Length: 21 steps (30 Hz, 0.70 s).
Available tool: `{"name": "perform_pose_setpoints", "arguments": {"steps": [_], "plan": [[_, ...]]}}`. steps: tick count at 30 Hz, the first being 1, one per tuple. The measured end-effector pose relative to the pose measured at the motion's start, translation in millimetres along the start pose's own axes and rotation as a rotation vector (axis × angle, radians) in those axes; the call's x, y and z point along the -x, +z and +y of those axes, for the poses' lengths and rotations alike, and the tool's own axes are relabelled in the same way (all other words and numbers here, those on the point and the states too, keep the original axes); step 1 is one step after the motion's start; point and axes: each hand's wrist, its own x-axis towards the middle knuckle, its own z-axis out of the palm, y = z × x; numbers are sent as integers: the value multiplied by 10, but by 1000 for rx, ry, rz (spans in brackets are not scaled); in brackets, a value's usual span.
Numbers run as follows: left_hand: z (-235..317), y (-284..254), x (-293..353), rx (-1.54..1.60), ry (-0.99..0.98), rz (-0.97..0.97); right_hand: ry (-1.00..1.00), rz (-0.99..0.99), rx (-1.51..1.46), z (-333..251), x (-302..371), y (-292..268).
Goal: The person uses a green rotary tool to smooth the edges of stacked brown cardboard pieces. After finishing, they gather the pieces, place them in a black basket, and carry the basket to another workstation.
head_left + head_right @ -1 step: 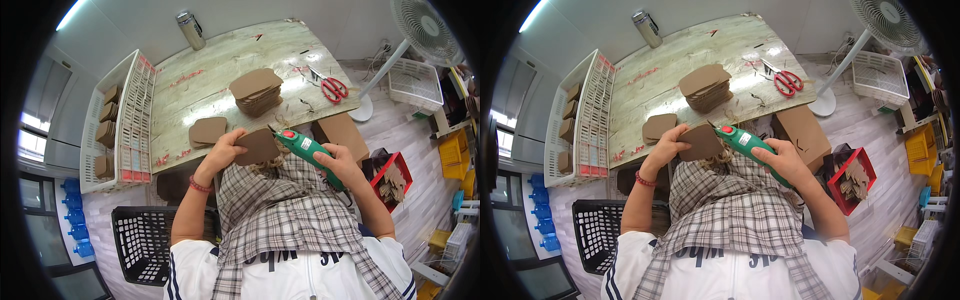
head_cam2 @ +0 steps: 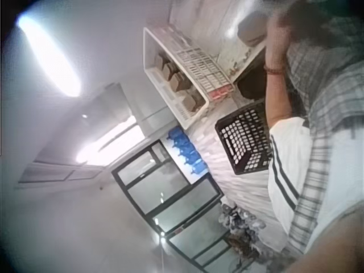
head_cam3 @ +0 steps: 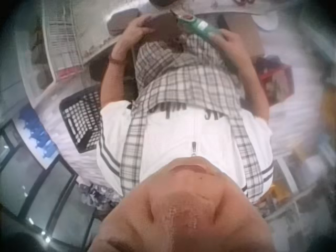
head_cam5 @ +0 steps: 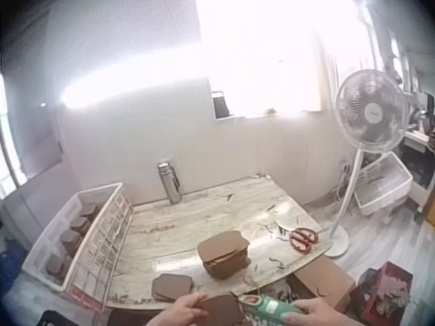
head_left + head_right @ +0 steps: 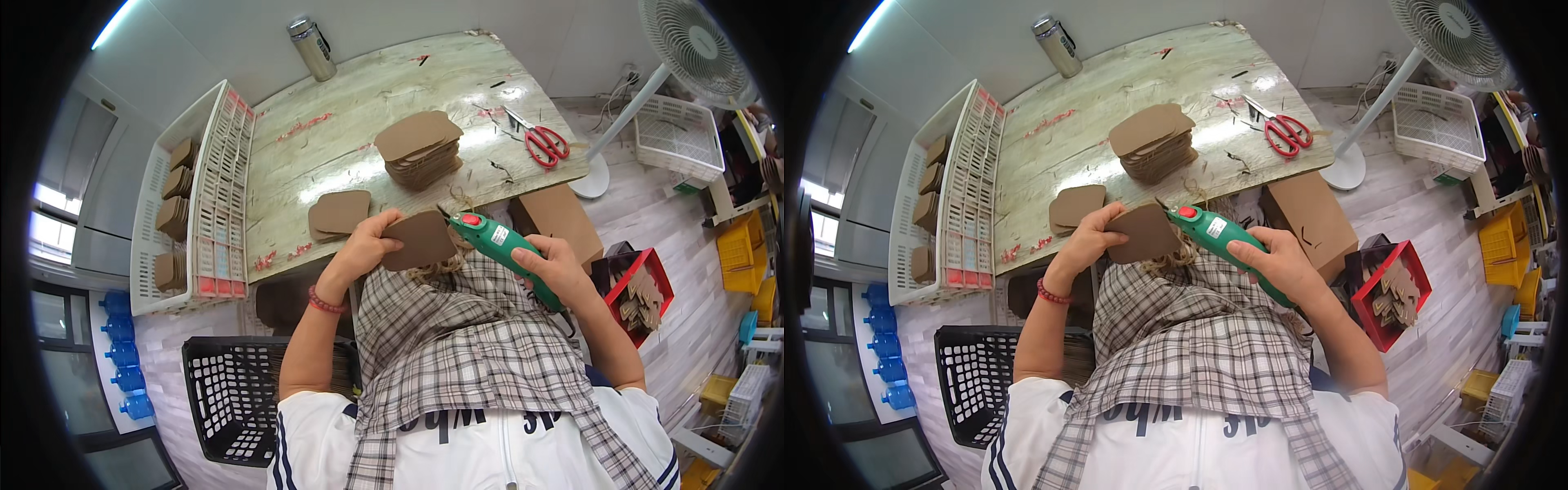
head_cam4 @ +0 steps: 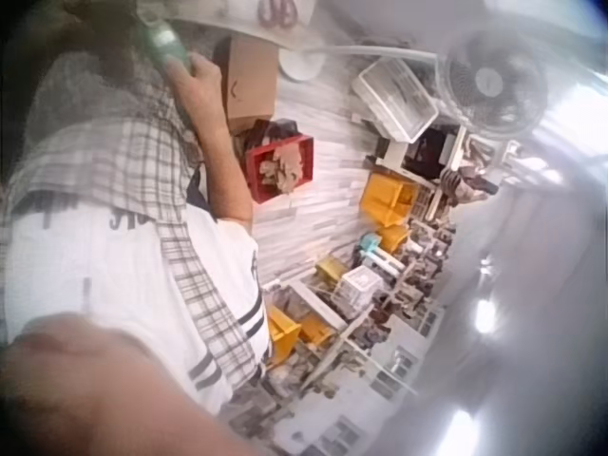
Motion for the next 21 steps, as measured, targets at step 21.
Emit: {"name": "perform_pose_setpoints", "arguments": {"steps": [21], "plan": [[-192, 15, -22, 496, 39, 208, 30, -65, 154, 31, -2, 19]]}}
